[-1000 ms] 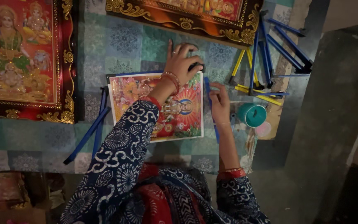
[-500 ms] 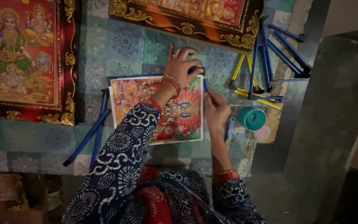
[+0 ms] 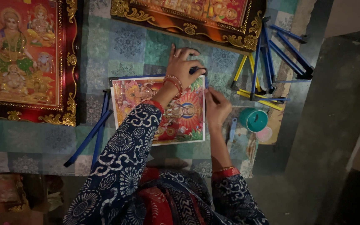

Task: The person aligns a printed religious picture on the table and presses blue border tape along its edges, working around each side by hand. They then lift the taped picture, place it into an ornate picture frame, and adjust it to sit within the frame.

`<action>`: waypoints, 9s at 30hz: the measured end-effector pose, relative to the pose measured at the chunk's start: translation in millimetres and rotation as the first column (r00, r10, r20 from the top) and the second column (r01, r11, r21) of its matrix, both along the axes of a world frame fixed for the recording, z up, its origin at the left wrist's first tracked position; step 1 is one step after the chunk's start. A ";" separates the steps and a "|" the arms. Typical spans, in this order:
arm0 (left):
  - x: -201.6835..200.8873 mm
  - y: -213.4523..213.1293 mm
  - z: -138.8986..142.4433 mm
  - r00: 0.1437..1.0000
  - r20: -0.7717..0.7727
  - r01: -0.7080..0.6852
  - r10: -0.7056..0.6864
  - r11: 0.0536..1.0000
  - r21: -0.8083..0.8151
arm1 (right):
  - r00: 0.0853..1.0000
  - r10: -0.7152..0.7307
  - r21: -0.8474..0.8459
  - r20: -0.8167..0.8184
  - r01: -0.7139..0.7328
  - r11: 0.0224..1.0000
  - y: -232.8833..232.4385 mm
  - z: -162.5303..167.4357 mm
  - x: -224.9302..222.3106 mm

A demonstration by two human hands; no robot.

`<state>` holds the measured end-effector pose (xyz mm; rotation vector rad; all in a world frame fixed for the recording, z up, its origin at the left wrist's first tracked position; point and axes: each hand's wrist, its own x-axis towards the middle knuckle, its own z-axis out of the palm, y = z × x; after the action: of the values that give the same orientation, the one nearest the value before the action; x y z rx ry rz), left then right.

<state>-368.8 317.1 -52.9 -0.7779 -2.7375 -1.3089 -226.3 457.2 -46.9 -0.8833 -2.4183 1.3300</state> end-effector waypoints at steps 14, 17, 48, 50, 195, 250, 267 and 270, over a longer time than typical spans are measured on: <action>-0.6 -1.6 -0.2 0.998 -0.057 0.017 -0.015 0.999 0.033 | 0.999 0.017 0.167 -0.047 -0.009 0.986 -3.2 5.1 6.6; -0.6 -0.5 2.7 0.999 -0.032 0.010 -0.010 1.000 -0.006 | 0.996 0.071 0.132 -0.050 -0.064 0.989 -3.9 9.5 5.3; 53.2 -16.4 -0.7 0.990 -0.138 -0.075 0.039 0.961 -0.266 | 0.955 0.173 -0.561 0.241 -0.008 0.828 9.1 -35.4 17.7; 54.3 -17.8 -0.8 0.994 -0.108 -0.058 0.026 0.951 -0.303 | 0.967 0.232 -0.595 0.103 -0.127 0.793 7.2 -27.8 14.6; 93.1 -38.0 15.3 0.969 -0.005 -0.242 0.248 0.941 -0.238 | 0.997 -0.067 -0.595 -0.038 0.031 0.803 -26.9 -20.3 40.6; 105.5 -45.6 -1.6 0.977 -0.024 -0.212 0.211 0.960 -0.184 | 0.979 0.204 -0.690 0.024 -0.132 0.712 -11.8 -26.9 74.4; 104.9 -45.2 0.3 0.980 -0.033 -0.199 0.196 0.965 -0.172 | 0.989 0.110 -0.690 0.096 -0.013 0.724 -15.5 -17.0 74.3; 105.4 -45.8 2.2 0.977 -0.032 -0.212 0.209 0.963 -0.170 | 0.981 0.139 -0.682 0.135 -0.010 0.731 -17.6 -6.9 80.2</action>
<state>-263.4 271.3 -50.7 -0.4813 -2.8553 -1.0344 -146.1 439.6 -53.8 -1.1058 -2.0803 2.3402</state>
